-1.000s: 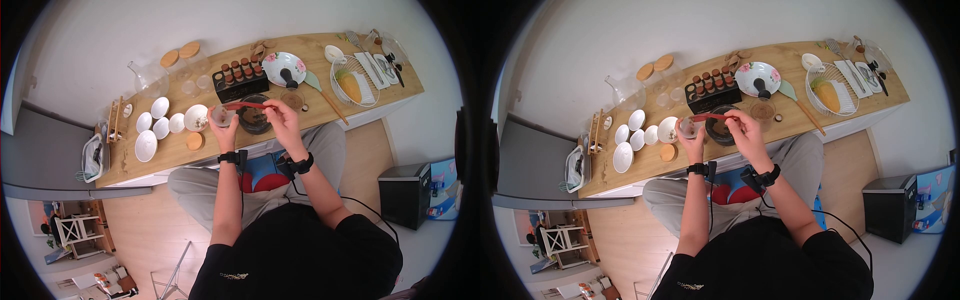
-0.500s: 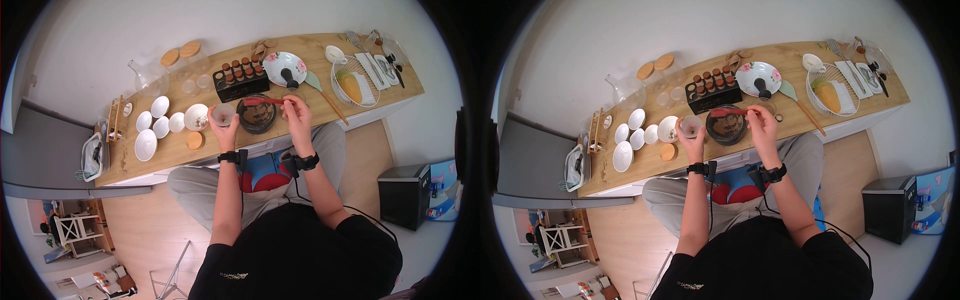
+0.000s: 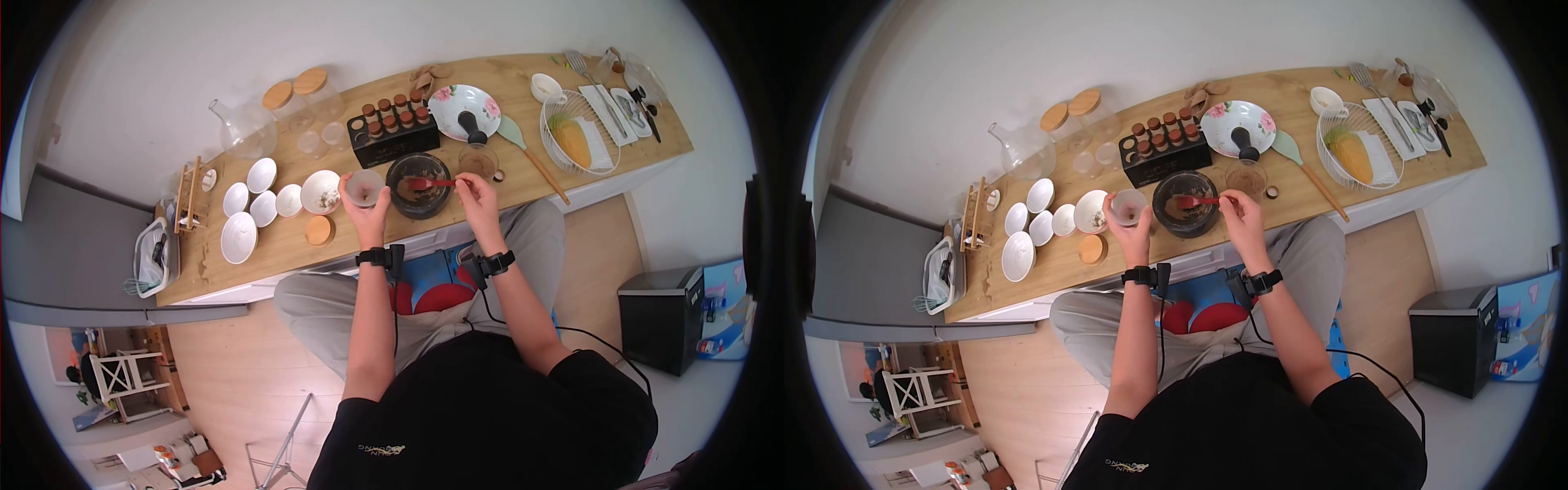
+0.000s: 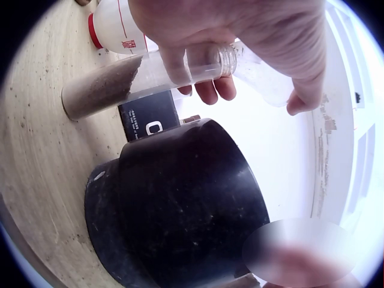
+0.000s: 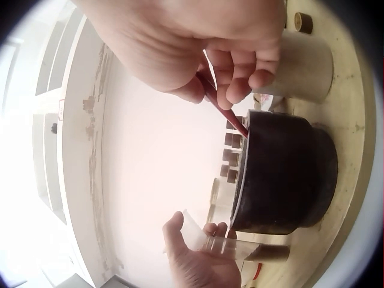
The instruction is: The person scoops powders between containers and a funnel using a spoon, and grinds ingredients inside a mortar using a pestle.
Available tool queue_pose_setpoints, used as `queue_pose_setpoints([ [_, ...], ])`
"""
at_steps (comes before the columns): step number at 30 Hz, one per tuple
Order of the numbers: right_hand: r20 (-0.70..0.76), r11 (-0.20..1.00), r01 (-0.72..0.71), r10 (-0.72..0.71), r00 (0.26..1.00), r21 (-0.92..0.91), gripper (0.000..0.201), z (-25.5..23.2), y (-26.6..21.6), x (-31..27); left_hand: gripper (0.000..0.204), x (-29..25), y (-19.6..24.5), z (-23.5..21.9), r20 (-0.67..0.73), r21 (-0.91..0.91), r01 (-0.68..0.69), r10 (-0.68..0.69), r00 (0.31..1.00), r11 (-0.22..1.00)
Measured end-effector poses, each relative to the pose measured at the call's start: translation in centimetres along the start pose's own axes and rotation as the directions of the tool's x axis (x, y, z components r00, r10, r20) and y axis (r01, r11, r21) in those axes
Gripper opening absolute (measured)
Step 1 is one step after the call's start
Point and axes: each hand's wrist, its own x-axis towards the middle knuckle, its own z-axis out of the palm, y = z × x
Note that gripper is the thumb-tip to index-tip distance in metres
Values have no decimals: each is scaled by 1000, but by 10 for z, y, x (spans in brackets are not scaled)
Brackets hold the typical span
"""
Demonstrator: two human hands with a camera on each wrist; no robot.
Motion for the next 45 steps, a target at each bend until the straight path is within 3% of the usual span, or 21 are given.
queue_pose_setpoints([
  [3, 71, 995, -98, 96, 993, 23, 17, -4, -5, -5, 71, 1, -2, -1, 1, 13, -13, 13, 1000, 1000],
  [9, 97, 993, -105, 99, 990, 57, 17, -6, -2, -7, 72, 2, -10, -3, 2, 19, -25, 25, 1000, 999],
  [22, 16, 928, -283, 288, 957, 241, 17, -13, -12, -15, 72, 1, -6, -2, 4, 0, -9, 9, 1000, 1000],
  [31, 47, 945, -155, 148, 988, 288, 17, 5, -71, -7, 71, 1, -9, -3, 10, 7, -26, 26, 1000, 1000],
  [34, 106, 962, -47, 19, 994, 269, 17, 18, -79, -6, 70, 1, -7, -2, 19, -15, -21, 22, 1000, 1000],
  [37, 253, 977, 85, -134, 958, 197, 18, 28, -86, -8, 70, 1, -5, -2, 13, 8, -26, 26, 1000, 1000],
  [40, 302, 976, 128, -177, 937, 174, 18, 35, -86, -9, 70, 1, -4, -2, 7, 71, -49, 49, 999, 996],
  [45, 287, 974, 135, -185, 940, 184, 17, 32, -88, -7, 71, 1, -5, -2, 6, 25, -35, 34, 999, 999],
])
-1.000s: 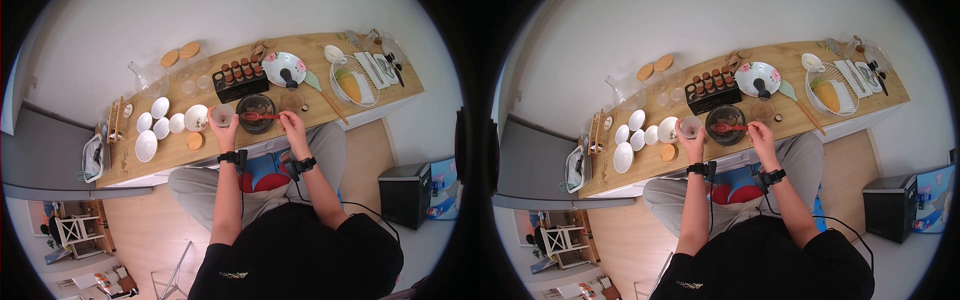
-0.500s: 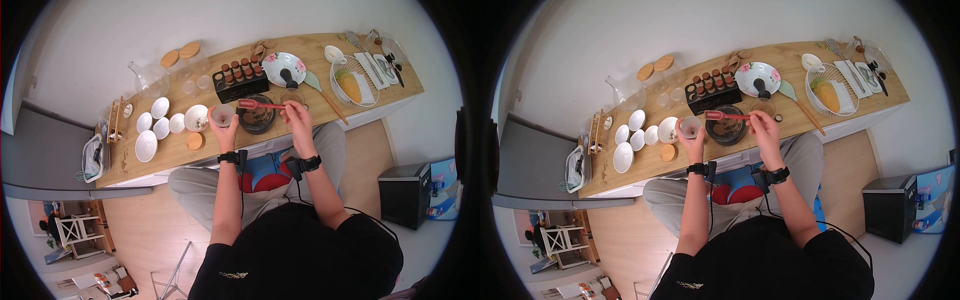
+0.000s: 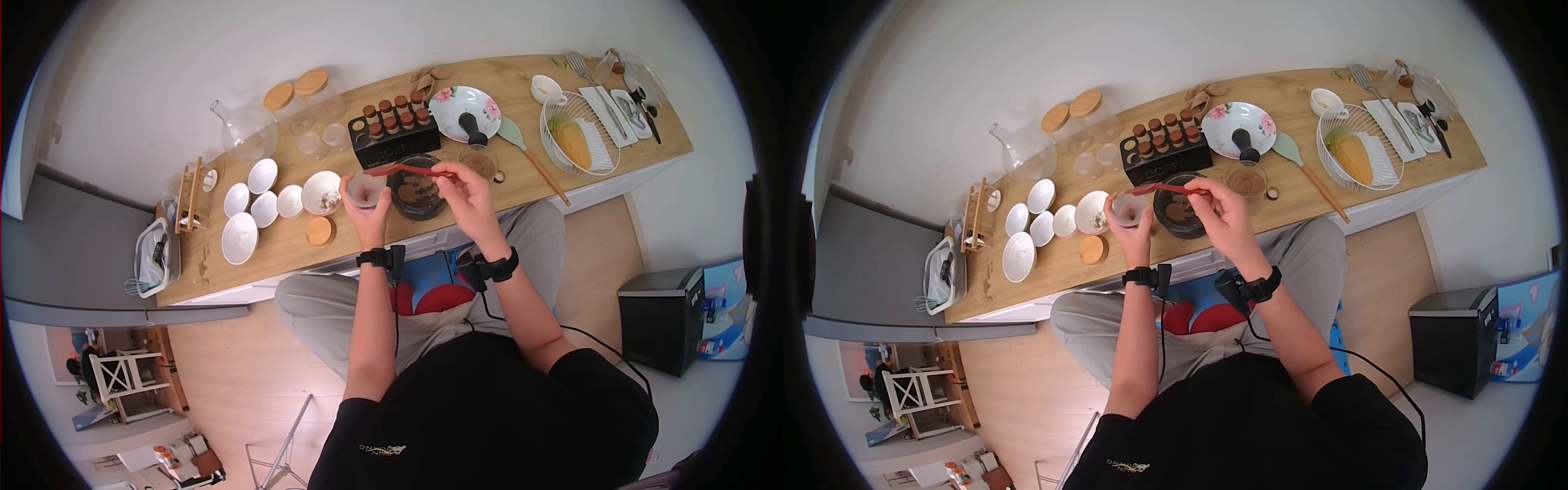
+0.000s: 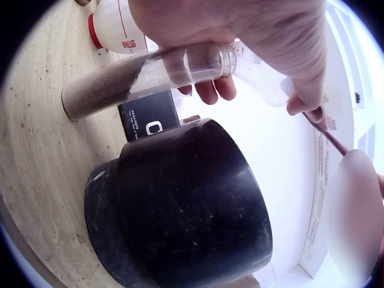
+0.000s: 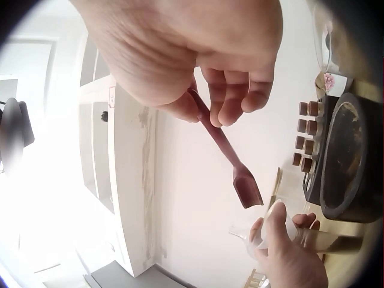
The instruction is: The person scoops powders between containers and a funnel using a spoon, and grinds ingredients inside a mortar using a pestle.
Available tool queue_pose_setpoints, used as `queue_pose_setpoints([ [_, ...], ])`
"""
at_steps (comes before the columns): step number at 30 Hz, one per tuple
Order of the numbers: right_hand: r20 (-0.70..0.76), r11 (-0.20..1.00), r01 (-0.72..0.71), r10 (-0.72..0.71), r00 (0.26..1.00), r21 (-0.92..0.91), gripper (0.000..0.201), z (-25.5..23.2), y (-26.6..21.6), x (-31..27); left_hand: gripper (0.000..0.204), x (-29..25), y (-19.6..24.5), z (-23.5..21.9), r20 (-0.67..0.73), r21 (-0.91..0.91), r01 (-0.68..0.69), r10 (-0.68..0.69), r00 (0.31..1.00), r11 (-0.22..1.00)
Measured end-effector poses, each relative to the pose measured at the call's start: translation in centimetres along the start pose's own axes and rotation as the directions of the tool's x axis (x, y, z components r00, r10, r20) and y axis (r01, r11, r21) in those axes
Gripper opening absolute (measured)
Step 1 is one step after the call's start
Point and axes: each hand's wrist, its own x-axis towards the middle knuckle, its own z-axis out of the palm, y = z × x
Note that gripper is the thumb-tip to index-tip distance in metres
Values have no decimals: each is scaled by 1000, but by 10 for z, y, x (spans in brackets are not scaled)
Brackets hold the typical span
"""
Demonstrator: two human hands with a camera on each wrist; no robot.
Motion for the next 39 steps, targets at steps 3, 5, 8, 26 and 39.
queue_pose_setpoints([
  [3, -57, 1000, -19, 20, 998, 12, 17, -12, 2, 2, 70, 0, 1, 0, 8, -50, 31, -30, 1000, 998],
  [5, -96, 999, -39, 39, 995, 9, 17, -19, 6, 4, 70, 0, 1, 0, 12, -62, 39, -38, 999, 997],
  [8, -190, 999, -52, 52, 980, 6, 17, -30, 17, 9, 70, 0, 3, 1, 2, -41, 27, -27, 1000, 999],
  [26, 245, 777, 229, -100, 964, -586, 17, -6, 25, -2, 70, 1, 2, 1, -6, -14, 0, 0, 1000, 1000],
  [39, -167, 955, -296, 296, 940, 28, 17, -43, 61, -4, 70, 1, -2, 0, -6, -14, -2, 2, 1000, 1000],
])
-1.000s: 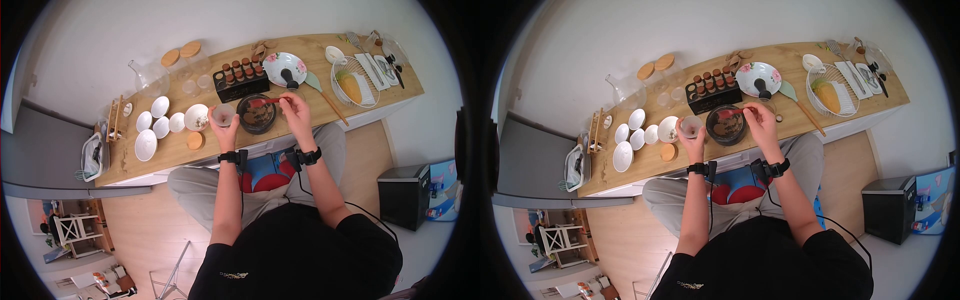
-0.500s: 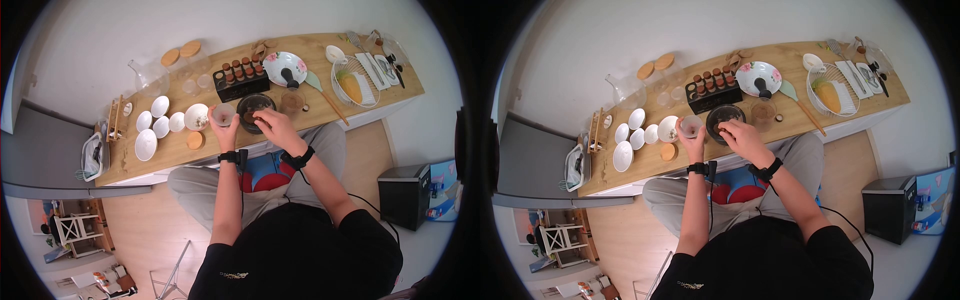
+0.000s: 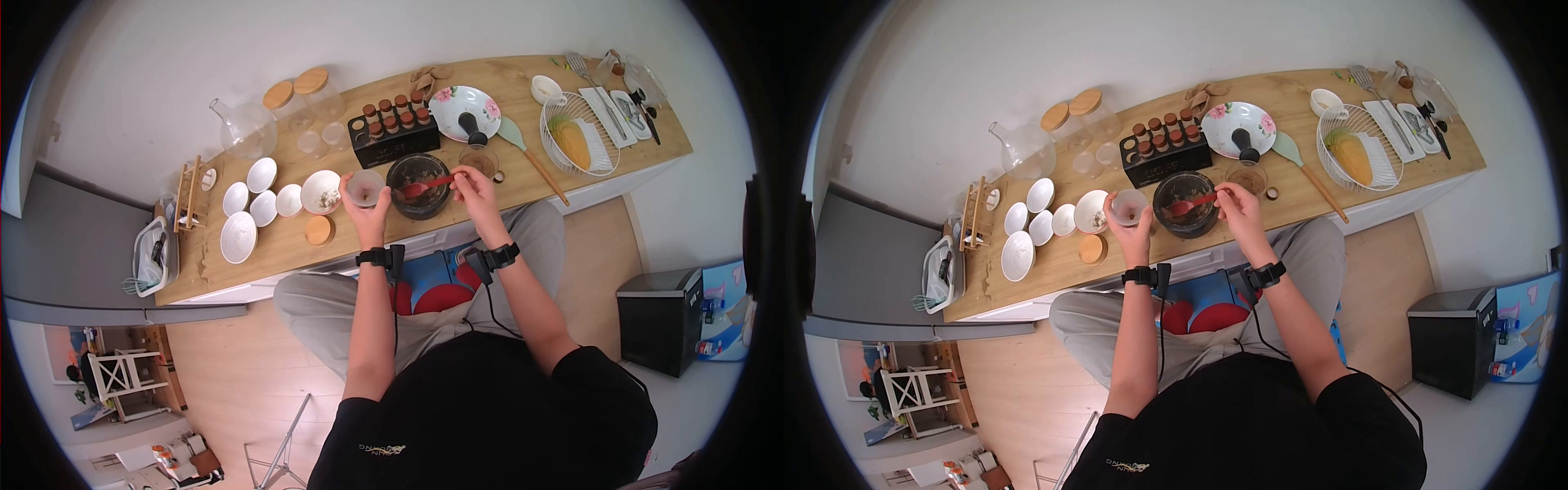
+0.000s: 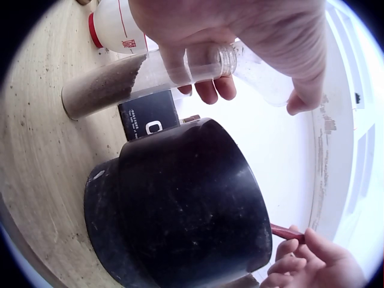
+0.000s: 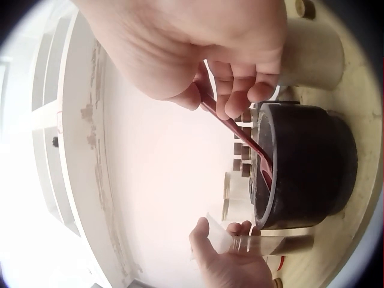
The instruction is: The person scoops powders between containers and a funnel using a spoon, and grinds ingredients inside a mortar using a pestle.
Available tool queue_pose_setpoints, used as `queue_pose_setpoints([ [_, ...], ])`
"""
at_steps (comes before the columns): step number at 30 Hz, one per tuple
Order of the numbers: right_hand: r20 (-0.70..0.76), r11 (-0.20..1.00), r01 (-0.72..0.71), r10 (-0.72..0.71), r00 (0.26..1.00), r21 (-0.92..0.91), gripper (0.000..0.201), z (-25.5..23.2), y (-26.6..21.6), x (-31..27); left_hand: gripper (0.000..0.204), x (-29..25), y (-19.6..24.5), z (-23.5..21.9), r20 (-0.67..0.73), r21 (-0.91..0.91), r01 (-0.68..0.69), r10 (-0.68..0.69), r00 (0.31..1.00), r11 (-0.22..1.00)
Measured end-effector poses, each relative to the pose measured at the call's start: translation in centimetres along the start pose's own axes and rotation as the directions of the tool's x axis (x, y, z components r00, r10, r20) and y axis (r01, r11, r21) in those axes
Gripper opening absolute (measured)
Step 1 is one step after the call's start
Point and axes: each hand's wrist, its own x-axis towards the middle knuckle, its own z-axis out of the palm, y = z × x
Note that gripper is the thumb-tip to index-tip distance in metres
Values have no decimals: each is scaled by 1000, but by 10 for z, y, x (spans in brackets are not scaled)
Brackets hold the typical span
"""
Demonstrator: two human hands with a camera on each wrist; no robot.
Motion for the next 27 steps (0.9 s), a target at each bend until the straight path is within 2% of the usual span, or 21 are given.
queue_pose_setpoints([
  [1, -58, 996, -73, 76, 995, 53, 17, 0, -1, -3, 70, 0, 1, 0, 2, -9, 5, -5, 1000, 1000],
  [4, -100, 991, -74, 85, 991, 109, 17, -2, 6, -8, 71, -1, 3, 1, -6, 15, 12, -12, 1000, 1000],
  [7, -126, 994, -63, 74, 989, 86, 18, 1, 5, -16, 70, -1, 4, 1, -3, 35, 0, 1, 1000, 999],
  [13, -188, 986, -104, 128, 974, 133, 18, 3, 13, -24, 70, -1, 3, 1, 2, -8, 38, -38, 999, 999],
  [27, -162, 972, -120, 154, 975, 201, 19, -1, 19, -27, 72, -1, 0, 0, 6, -1, 18, -18, 1000, 1000],
])
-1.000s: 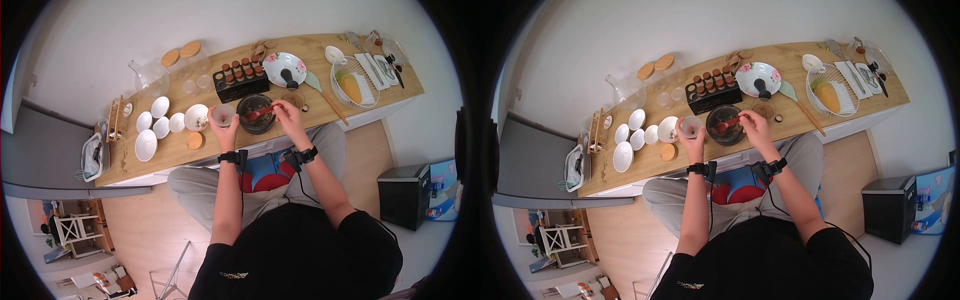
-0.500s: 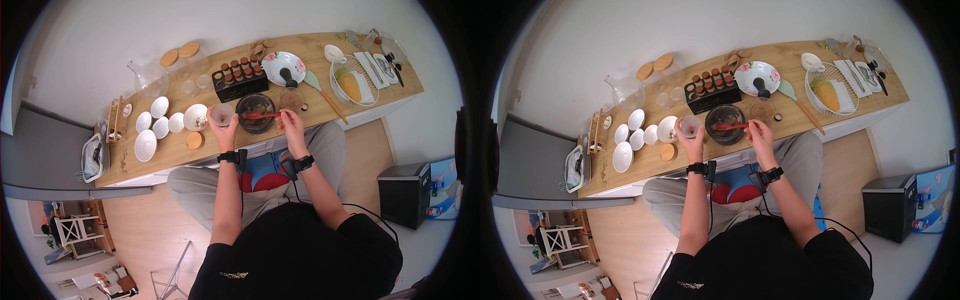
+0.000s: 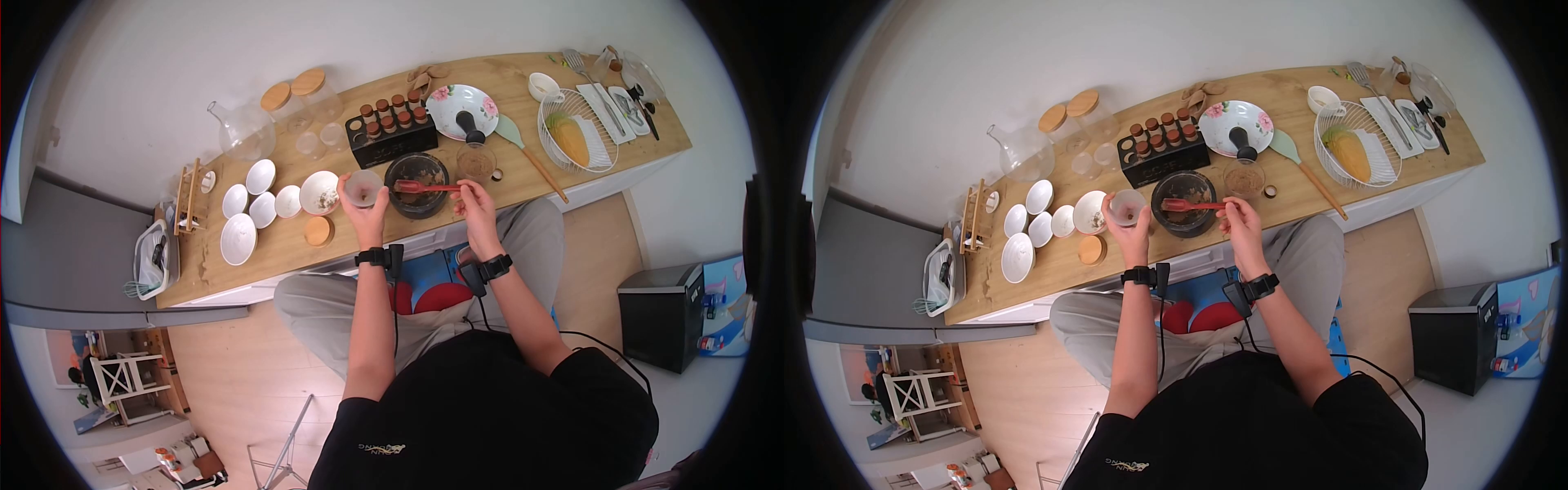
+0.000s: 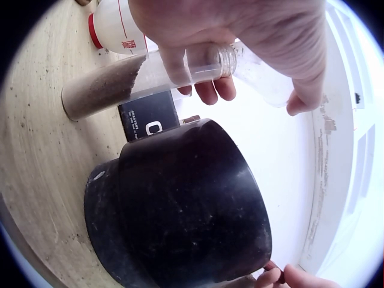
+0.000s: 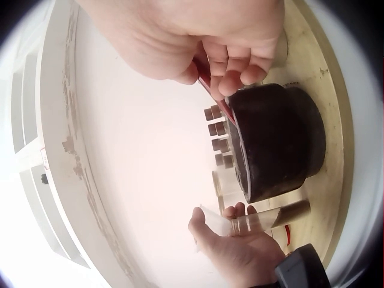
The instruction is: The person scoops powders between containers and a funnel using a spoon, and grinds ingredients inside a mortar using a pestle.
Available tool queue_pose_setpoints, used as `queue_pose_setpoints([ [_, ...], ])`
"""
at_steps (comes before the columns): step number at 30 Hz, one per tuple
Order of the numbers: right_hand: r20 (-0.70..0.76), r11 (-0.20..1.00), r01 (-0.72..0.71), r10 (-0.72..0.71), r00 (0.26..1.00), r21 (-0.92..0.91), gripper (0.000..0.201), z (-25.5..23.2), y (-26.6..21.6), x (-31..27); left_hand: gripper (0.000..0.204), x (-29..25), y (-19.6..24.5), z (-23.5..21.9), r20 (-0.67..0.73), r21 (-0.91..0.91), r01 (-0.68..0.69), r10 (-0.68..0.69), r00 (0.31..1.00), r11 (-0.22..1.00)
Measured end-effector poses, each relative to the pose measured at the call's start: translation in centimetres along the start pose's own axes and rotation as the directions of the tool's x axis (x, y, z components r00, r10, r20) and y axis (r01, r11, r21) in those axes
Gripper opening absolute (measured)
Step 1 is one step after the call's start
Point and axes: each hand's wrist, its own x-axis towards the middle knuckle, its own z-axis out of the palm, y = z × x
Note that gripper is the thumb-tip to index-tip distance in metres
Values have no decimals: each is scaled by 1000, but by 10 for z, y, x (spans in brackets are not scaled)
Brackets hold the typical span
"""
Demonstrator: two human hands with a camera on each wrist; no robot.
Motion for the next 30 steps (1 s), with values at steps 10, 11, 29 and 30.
queue_pose_setpoints([
  [10, 31, 982, 124, -129, 991, 139, 19, 16, -32, -14, 71, 0, -1, 0, 1, -2, -7, 7, 1000, 1000],
  [11, 31, 982, 125, -130, 991, 140, 19, 21, -36, -15, 71, 0, -1, 0, 2, -2, -7, 7, 1000, 1000],
  [29, 379, 922, 384, -337, 862, -53, 21, 53, -55, -19, 71, -1, 6, 1, 0, 9, -3, 3, 1000, 1000],
  [30, 379, 922, 383, -335, 862, -54, 21, 50, -56, -17, 71, -1, 6, 1, 3, -19, 9, -9, 1000, 1000],
])
